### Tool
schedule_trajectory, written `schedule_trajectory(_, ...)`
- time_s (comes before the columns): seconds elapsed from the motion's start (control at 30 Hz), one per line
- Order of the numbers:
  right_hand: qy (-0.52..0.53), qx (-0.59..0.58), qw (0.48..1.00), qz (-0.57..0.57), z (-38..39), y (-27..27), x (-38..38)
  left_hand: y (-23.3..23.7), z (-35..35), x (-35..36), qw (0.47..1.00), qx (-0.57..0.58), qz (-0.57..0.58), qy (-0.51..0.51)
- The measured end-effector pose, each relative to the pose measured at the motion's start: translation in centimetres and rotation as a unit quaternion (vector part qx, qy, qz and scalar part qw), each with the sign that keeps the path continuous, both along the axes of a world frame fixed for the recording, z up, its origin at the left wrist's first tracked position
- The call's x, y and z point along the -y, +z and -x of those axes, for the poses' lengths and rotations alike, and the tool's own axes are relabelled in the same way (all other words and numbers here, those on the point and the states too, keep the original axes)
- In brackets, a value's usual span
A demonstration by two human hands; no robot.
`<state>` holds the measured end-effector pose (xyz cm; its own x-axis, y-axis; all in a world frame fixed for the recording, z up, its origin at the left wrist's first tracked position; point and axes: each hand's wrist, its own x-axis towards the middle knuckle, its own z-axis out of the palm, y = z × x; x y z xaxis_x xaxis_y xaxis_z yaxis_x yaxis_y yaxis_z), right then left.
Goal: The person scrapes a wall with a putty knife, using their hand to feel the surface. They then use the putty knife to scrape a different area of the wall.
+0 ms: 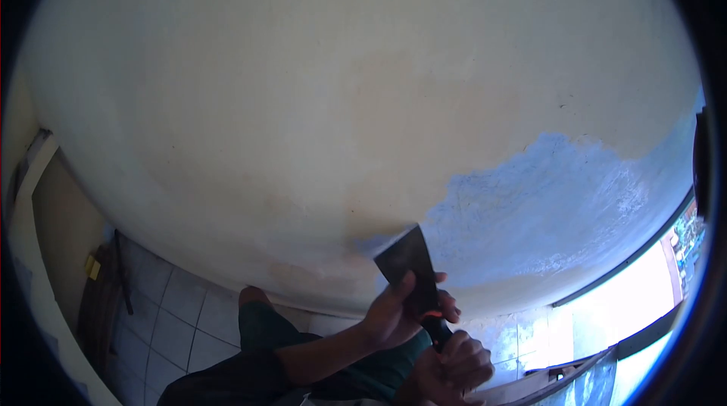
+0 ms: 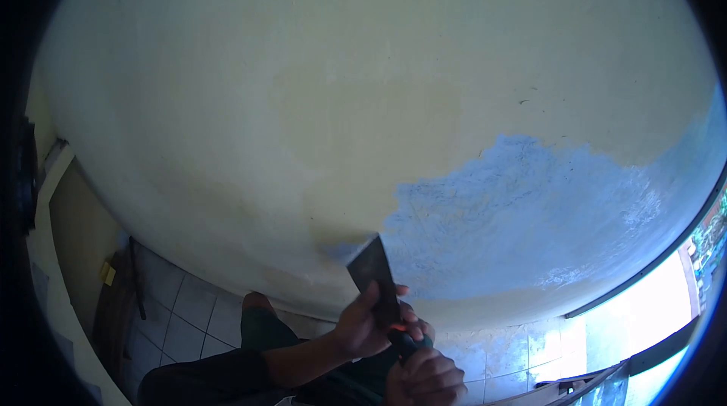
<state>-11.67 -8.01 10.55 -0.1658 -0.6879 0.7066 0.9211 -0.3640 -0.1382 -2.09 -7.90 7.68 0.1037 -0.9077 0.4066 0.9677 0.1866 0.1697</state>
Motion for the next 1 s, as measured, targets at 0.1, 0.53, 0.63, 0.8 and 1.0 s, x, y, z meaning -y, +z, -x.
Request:
schedule_trajectory(0.1,-0.018,0.046,0.999,-0.011,-1.6,-0.2,0.3,-0.1,0.5,0.4,1.000,-0.016,0.015,0.005)
schedule_trajectory(0.53,-0.044,0.049,0.997,-0.026,-0.9,-1.5,1.5,0.1,0.7,0.5,1.000,0.005,0.018,0.014)
schedule_trajectory(0.63,-0.017,0.045,0.998,-0.034,-0.3,-0.9,1.4,0.4,0.1,0.6,1.000,0.019,0.005,0.013)
schedule_trajectory(0.8,-0.019,0.041,0.998,-0.037,-0.4,-0.9,1.3,0.1,-0.2,0.7,1.000,0.017,0.010,0.015)
schedule_trajectory(1.0,-0.005,0.037,0.999,-0.016,-0.6,-1.0,1.9,0.3,-0.1,0.8,0.997,0.032,0.014,0.061)
